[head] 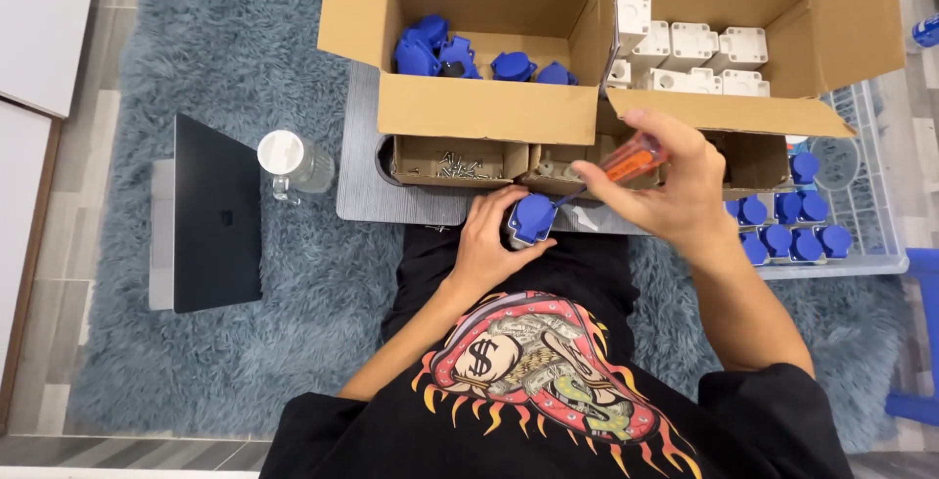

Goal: Assembling a small blue and white plastic component by fastening a screw with a manual screwdriver

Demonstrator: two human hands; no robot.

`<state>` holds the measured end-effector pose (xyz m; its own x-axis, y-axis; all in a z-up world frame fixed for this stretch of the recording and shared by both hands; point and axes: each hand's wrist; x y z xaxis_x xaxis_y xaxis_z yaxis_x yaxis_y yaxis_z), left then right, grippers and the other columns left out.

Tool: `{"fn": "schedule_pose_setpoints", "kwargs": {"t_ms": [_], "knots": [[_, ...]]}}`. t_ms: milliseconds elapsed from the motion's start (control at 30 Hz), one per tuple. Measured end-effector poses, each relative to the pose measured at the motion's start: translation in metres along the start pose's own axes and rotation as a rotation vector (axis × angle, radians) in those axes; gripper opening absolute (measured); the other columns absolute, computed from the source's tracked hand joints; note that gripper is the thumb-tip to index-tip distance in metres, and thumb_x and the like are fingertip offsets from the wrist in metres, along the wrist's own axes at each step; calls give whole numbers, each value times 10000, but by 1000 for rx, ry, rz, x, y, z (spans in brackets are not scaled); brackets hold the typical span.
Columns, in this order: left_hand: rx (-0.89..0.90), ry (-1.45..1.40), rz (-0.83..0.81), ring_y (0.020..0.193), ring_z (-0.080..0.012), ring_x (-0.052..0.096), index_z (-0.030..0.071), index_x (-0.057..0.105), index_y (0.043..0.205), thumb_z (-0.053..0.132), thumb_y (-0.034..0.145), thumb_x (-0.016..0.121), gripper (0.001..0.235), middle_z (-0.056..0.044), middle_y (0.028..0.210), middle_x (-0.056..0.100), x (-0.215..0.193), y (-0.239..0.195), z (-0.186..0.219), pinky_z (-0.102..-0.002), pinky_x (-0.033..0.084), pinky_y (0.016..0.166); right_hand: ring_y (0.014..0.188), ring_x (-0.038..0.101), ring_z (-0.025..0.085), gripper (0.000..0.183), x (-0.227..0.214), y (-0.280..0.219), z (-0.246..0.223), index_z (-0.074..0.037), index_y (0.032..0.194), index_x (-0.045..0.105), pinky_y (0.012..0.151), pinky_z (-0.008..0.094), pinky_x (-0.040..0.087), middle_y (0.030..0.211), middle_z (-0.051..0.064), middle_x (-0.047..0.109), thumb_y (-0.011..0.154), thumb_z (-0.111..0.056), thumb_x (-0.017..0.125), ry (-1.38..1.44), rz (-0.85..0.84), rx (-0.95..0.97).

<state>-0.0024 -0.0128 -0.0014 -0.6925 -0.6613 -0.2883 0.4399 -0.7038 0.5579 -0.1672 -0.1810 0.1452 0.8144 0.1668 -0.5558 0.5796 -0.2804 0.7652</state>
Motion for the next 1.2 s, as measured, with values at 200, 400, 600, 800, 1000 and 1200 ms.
{"fn": "schedule_pose_setpoints", "kwargs": {"t_ms": [200,400,600,800,1000,1200], "knots": [[-8,6,4,1091,-266,709,115,708,1336,399,731,1002,730,-40,1335,752,-1,1,4,-374,606,941,784,638,332,698,-5,20,-9,45,1409,623,723,408,568,1027,178,736,878,-134,1039,20,-21,-45],[-17,-10,3,1109,-266,713,121,710,1341,391,734,998,724,-35,1339,751,0,3,7,-377,607,951,1256,717,439,705,-36,45,-38,62,1604,352,923,499,642,1509,323,589,969,191,629,581,-345,116],[-9,-3,0,1094,-259,709,121,703,1344,406,739,1000,732,-33,1343,746,-1,0,4,-367,604,953,909,750,329,650,-22,35,-27,81,1457,593,764,411,599,1132,223,796,891,90,912,316,-188,13],[-7,-11,-7,1086,-269,710,114,704,1343,396,737,999,731,-45,1337,749,-2,4,6,-378,606,939,730,643,316,676,10,3,1,36,1368,656,662,449,575,929,169,694,848,-113,1061,32,19,-67],[-17,-21,-14,1093,-268,707,121,702,1355,400,739,1001,739,-42,1348,745,-2,1,5,-375,603,942,820,675,336,716,2,2,2,27,1386,667,746,456,593,1030,187,669,862,-258,1063,-22,14,-79],[20,66,-143,1325,-322,673,66,613,1413,464,842,964,780,-101,1425,699,-8,-4,-2,-453,521,1158,1375,720,418,614,-52,54,-41,-18,1639,334,1173,467,654,1643,317,503,1087,104,572,511,-518,154]]}}
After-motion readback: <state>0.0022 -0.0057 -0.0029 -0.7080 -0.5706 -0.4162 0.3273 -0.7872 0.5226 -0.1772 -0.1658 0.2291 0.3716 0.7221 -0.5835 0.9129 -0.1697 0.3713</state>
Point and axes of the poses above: each hand's wrist, its own y-axis towards the middle knuckle, its own x-axis out of the palm, z = x × y
